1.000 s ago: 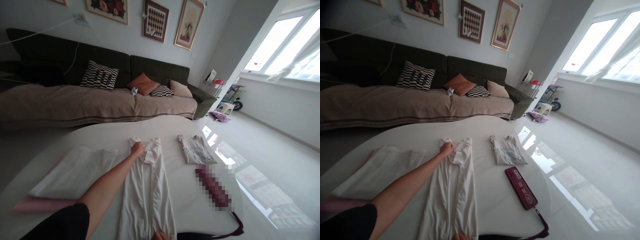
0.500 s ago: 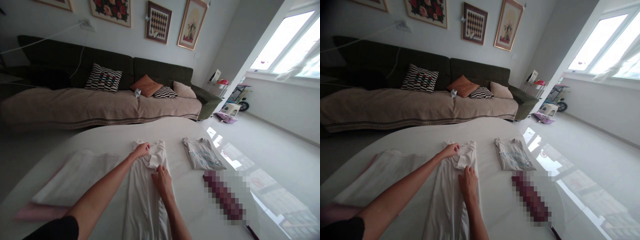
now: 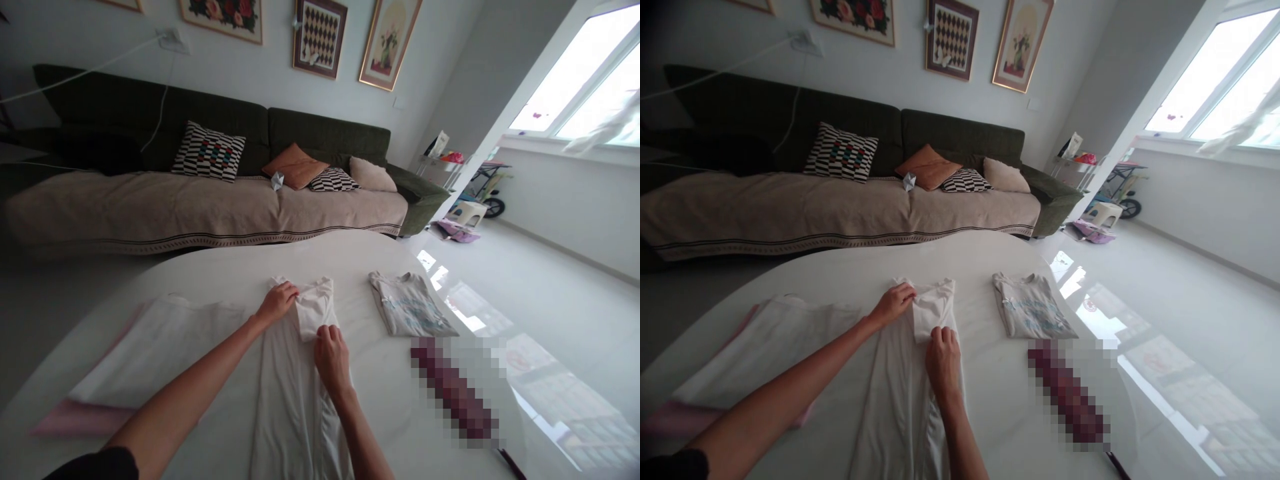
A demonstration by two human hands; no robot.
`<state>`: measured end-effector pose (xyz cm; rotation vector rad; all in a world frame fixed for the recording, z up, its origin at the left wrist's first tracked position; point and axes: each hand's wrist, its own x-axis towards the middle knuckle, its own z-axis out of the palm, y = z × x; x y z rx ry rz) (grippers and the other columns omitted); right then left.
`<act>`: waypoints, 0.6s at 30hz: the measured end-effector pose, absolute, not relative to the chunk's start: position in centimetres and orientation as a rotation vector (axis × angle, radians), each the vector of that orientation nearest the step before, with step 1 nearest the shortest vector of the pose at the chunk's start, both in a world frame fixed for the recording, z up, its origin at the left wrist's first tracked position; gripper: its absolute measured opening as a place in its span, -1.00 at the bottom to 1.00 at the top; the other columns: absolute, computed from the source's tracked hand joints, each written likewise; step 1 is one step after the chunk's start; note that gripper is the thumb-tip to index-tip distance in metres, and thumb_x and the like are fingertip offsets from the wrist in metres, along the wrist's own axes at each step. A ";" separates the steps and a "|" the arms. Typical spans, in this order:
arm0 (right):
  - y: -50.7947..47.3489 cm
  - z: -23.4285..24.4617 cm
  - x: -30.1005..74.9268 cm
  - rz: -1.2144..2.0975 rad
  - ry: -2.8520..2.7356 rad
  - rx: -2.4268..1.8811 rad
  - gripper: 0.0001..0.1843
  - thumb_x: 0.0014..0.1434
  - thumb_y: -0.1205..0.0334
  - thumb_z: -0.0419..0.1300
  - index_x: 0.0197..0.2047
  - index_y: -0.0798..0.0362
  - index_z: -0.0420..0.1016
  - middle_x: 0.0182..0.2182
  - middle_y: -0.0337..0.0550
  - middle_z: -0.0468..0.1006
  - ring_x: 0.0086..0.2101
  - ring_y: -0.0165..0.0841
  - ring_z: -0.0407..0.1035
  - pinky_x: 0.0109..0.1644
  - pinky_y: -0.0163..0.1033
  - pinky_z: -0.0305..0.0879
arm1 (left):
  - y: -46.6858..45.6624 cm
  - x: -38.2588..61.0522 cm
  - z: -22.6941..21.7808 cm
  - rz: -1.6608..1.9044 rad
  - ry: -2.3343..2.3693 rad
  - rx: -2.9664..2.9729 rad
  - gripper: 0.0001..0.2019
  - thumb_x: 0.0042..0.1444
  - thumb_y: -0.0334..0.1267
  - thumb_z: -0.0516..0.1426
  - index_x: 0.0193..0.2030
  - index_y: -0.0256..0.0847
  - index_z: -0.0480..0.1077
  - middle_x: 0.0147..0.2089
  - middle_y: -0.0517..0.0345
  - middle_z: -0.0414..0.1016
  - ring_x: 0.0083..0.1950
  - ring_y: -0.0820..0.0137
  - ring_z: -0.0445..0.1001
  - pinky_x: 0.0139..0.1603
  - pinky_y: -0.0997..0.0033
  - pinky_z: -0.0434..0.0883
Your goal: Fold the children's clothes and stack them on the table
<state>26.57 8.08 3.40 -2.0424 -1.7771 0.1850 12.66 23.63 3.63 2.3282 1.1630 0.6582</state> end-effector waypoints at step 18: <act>24.3 3.5 36.2 0.440 -1.848 -2.048 -0.75 0.21 0.23 0.02 -0.06 0.08 0.35 -0.26 -0.20 0.49 -0.30 -0.43 0.37 -0.17 -0.21 0.30 | 21.6 12.5 -1.8 1.085 1.345 2.029 -0.74 0.10 -0.27 0.02 -0.05 -0.14 0.32 -0.01 0.11 0.34 -0.25 0.48 0.44 -0.13 0.43 0.40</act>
